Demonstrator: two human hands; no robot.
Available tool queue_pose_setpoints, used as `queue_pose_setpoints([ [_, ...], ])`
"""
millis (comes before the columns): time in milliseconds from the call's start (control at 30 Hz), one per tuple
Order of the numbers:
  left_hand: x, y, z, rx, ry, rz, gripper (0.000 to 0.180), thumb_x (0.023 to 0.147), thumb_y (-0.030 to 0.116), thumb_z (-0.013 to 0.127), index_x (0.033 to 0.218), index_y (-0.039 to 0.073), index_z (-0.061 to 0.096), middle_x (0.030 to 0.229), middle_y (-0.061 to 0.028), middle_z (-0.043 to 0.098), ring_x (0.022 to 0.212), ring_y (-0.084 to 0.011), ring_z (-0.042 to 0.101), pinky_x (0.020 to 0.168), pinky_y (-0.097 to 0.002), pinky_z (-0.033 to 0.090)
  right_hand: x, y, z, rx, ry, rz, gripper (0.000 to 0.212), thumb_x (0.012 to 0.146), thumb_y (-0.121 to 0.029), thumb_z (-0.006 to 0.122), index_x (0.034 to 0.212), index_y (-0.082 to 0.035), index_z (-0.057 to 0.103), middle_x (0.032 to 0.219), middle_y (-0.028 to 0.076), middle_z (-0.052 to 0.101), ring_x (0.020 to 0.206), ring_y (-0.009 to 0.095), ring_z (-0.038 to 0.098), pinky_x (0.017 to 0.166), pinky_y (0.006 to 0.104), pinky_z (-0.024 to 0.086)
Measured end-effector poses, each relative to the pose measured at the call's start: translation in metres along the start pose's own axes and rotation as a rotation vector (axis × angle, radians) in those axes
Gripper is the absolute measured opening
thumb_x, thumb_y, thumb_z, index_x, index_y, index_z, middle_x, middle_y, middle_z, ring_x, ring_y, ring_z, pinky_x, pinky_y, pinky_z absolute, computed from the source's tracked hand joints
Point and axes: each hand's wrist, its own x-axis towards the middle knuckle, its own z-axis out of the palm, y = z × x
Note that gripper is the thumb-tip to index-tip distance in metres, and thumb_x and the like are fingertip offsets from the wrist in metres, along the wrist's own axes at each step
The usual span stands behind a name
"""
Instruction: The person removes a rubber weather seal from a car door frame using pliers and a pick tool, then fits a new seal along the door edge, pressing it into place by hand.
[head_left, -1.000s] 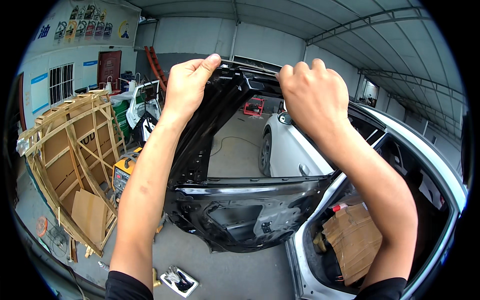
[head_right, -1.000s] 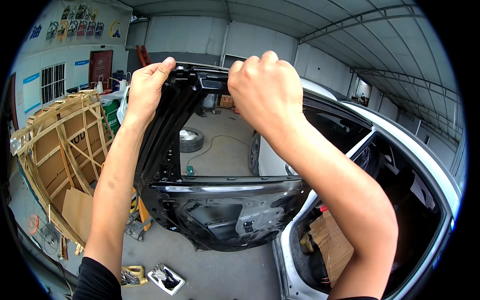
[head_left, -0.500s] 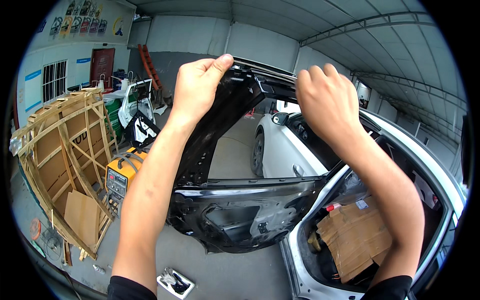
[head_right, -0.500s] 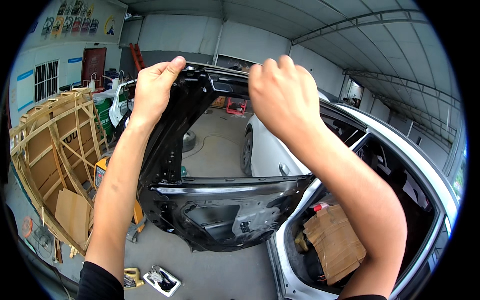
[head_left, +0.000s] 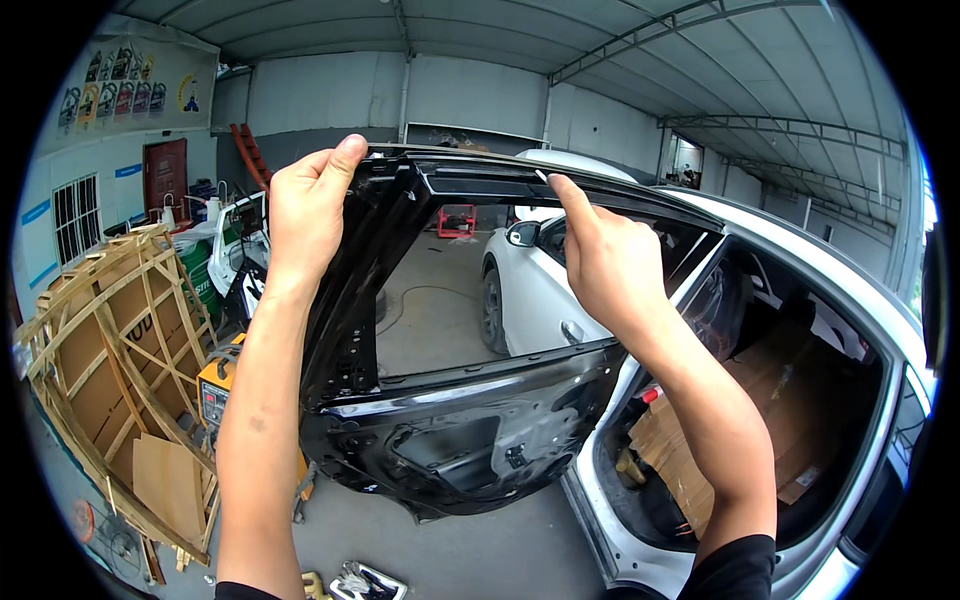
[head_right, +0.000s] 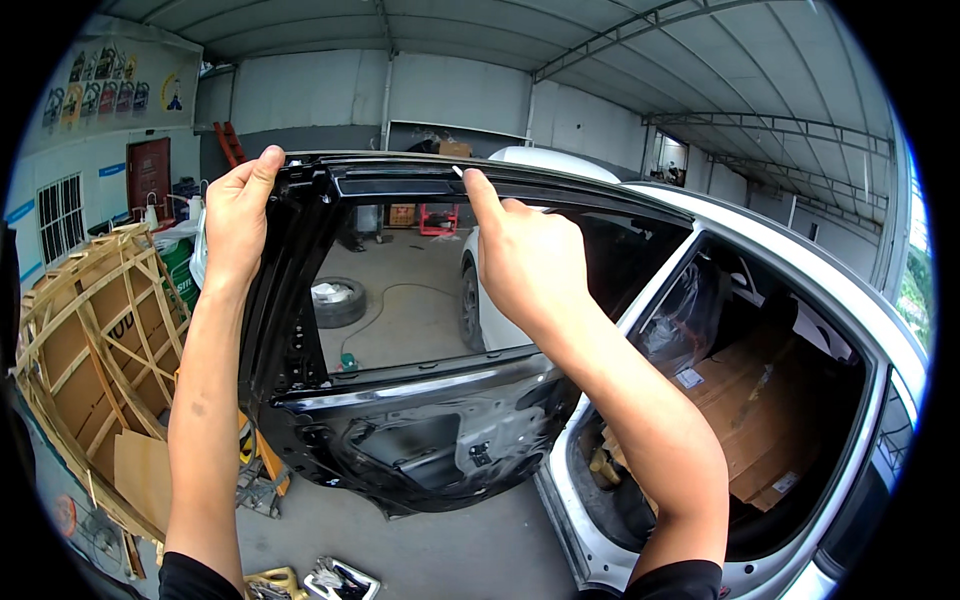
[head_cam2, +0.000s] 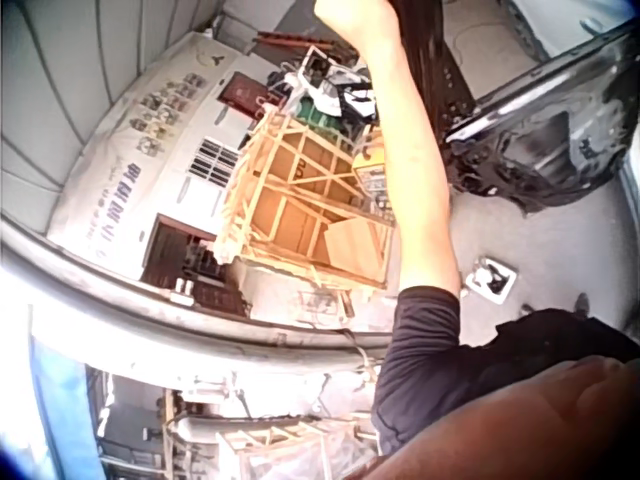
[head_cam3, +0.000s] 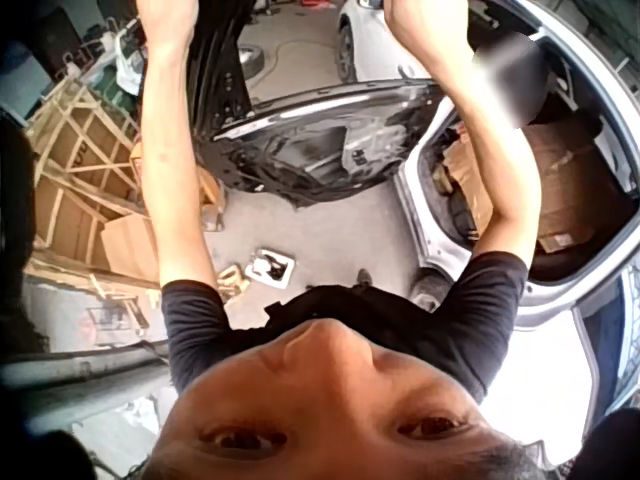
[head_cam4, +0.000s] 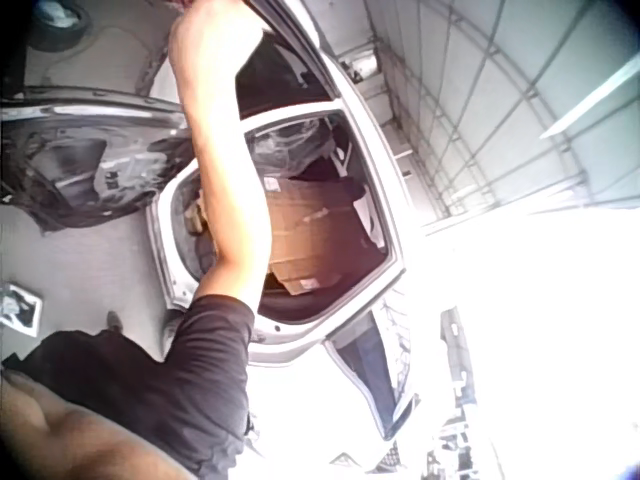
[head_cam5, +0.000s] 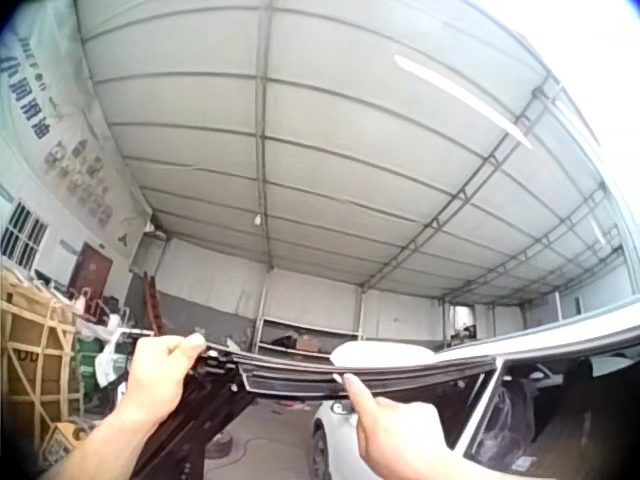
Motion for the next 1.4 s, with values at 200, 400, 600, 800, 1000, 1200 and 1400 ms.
queue_pose_setpoints([
  [200,-0.002,0.001,0.006,0.006,0.035,0.002,0.047,0.094,0.041,0.063,0.072,-0.001,0.064,0.058,0.0111,0.037,0.055,-0.0014,0.026,0.048,-0.024,0.021,0.007,-0.001,0.016,0.099,0.209,-0.046,0.037,0.081,-0.006,0.06,0.118,-0.005,0.061,0.067,0.009,0.061,0.055,0.03,0.062,0.05,0.0387,0.05],
  [400,-0.002,0.0,0.007,-0.012,0.036,0.001,0.046,0.094,0.04,0.063,0.073,-0.001,0.064,0.058,0.0113,0.036,0.055,-0.0013,0.026,0.048,-0.024,0.02,0.008,-0.004,0.02,0.131,0.247,-0.005,0.034,0.08,-0.007,0.062,0.114,-0.004,0.066,0.066,0.01,0.061,0.057,0.029,0.063,0.052,0.0389,0.051],
  [600,0.0,-0.001,0.005,-0.037,0.027,0.015,0.045,0.094,0.039,0.063,0.073,0.0,0.064,0.058,0.0114,0.037,0.055,-0.0012,0.026,0.048,-0.0239,0.02,0.015,-0.009,0.009,0.104,0.191,0.008,0.033,0.079,-0.008,0.062,0.112,-0.004,0.067,0.068,0.01,0.063,0.063,0.029,0.065,0.058,0.0396,0.053],
  [800,0.0,-0.003,0.006,-0.041,0.045,0.004,0.044,0.094,0.038,0.064,0.072,0.0,0.064,0.058,0.0115,0.036,0.056,-0.0013,0.025,0.048,-0.0243,0.019,0.009,-0.023,0.019,0.112,0.243,0.119,0.036,0.078,-0.006,0.063,0.113,-0.003,0.066,0.074,0.012,0.065,0.064,0.029,0.066,0.058,0.0383,0.054],
  [1000,0.0,0.001,0.007,-0.028,0.067,-0.008,0.045,0.093,0.039,0.065,0.073,-0.001,0.066,0.058,0.0111,0.037,0.055,-0.0015,0.026,0.048,-0.0243,0.02,0.009,-0.031,0.021,0.124,0.226,0.164,0.037,0.079,-0.005,0.063,0.115,0.0,0.063,0.076,0.014,0.065,0.065,0.03,0.067,0.059,0.0391,0.055],
  [1200,0.002,-0.001,0.009,-0.038,0.097,-0.037,0.044,0.092,0.039,0.067,0.075,-0.002,0.067,0.058,0.0106,0.039,0.056,-0.0017,0.028,0.049,-0.0233,0.021,0.011,-0.037,0.023,0.286,0.279,0.224,0.028,0.085,0.001,0.054,0.111,0.002,0.065,0.078,0.02,0.066,0.072,0.037,0.066,0.066,0.0425,0.052],
  [1400,0.001,0.0,0.011,-0.055,0.083,-0.025,0.045,0.092,0.039,0.066,0.076,-0.003,0.067,0.058,0.0105,0.039,0.056,-0.0017,0.028,0.049,-0.0232,0.022,0.011,-0.039,0.026,0.245,0.325,0.227,0.03,0.081,-0.003,0.06,0.111,0.001,0.064,0.074,0.017,0.066,0.069,0.033,0.067,0.062,0.0422,0.055],
])
